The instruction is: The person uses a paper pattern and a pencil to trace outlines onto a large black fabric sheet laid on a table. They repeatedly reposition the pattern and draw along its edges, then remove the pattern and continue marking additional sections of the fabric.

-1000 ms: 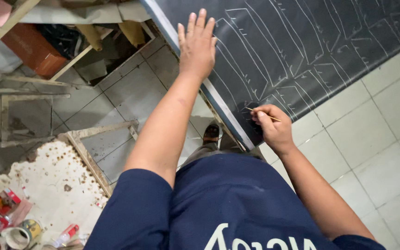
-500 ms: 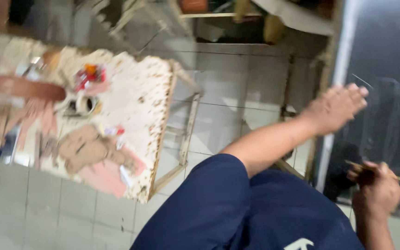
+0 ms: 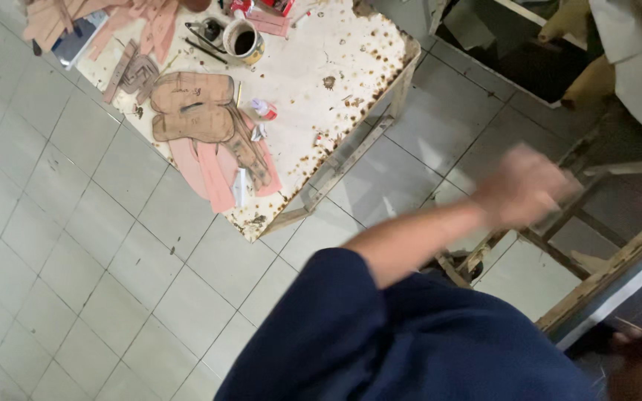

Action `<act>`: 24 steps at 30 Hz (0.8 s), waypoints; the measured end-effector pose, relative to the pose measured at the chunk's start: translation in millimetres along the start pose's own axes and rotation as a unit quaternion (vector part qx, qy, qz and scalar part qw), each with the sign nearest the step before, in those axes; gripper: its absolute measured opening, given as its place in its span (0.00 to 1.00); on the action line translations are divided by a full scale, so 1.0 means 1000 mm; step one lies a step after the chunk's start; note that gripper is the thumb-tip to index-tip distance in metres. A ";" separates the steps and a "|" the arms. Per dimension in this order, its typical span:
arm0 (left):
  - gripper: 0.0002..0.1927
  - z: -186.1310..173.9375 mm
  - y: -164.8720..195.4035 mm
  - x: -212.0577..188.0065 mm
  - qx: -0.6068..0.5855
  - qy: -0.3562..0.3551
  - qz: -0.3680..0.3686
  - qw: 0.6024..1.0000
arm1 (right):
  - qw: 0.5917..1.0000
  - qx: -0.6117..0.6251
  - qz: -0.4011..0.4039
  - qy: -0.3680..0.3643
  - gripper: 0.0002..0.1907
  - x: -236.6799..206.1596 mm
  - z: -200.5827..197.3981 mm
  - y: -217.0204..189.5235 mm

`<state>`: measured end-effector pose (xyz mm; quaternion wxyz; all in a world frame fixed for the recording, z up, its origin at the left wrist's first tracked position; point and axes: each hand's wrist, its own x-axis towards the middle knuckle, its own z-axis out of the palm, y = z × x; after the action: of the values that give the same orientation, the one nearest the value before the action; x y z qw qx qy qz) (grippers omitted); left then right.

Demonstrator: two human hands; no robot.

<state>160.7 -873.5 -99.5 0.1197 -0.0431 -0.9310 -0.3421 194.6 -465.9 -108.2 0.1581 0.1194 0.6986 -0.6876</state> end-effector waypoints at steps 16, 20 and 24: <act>0.25 -0.267 -0.239 -0.275 0.271 0.236 -0.540 0.761 | 0.797 -0.570 -0.195 -0.042 0.06 -0.005 -0.016 -0.015; 0.12 -0.264 -0.245 -0.268 0.268 0.223 -0.582 0.734 | 0.766 -0.587 -0.260 -0.040 0.05 -0.010 -0.017 -0.022; 0.17 -0.269 -0.250 -0.252 -0.021 0.489 -0.566 0.663 | 0.726 -0.630 -0.272 -0.052 0.08 -0.014 -0.010 -0.034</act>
<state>416.1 -1237.4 -121.4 0.3397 0.6635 -0.5760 -0.3355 193.3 -456.5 -71.1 0.0391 -0.2383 0.9644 -0.1083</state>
